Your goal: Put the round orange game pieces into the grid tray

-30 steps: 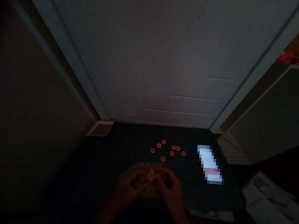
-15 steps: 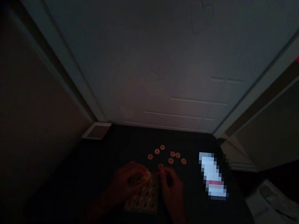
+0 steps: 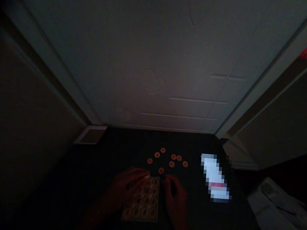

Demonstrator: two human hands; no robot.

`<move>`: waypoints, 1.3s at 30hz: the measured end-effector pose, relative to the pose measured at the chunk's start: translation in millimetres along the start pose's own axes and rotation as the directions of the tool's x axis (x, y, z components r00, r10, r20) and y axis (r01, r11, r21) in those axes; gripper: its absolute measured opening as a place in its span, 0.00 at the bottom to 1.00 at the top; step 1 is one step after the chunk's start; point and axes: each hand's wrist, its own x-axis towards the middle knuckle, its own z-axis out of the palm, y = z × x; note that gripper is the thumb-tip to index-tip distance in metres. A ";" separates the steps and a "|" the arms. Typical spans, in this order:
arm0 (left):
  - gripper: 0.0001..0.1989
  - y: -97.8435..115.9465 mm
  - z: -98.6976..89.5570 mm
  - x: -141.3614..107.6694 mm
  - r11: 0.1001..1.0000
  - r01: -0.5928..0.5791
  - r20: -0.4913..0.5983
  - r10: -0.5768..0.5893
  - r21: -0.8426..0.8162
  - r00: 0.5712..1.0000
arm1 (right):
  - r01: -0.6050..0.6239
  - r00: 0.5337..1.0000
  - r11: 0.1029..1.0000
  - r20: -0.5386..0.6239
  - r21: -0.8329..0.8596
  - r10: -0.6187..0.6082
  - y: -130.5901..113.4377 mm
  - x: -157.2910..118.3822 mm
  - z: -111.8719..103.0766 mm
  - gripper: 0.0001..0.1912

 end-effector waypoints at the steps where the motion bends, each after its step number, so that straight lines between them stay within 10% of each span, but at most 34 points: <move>1: 0.12 0.5 1.6 0.4 1.000 0.003 0.005 -0.003 -0.008 1.000 | 0.010 1.000 1.000 -0.004 0.001 -0.010 -0.1 -0.3 -0.2 0.21; 12: 0.12 -3.8 12.5 -1.2 0.997 -0.020 0.025 0.022 -0.073 0.999 | 0.048 0.999 0.999 -0.003 -0.004 -0.048 2.1 -1.2 0.6 0.19; 22: 0.06 1.3 14.4 -0.5 0.956 0.208 0.046 -0.203 -0.205 0.978 | 0.082 0.997 0.997 0.003 0.010 -0.082 -0.3 -4.7 0.4 0.19; 39: 0.09 5.4 11.0 14.8 0.982 0.113 0.123 -0.094 -0.152 0.988 | 0.102 0.995 0.995 0.016 -0.025 -0.101 -1.0 -4.5 0.2 0.16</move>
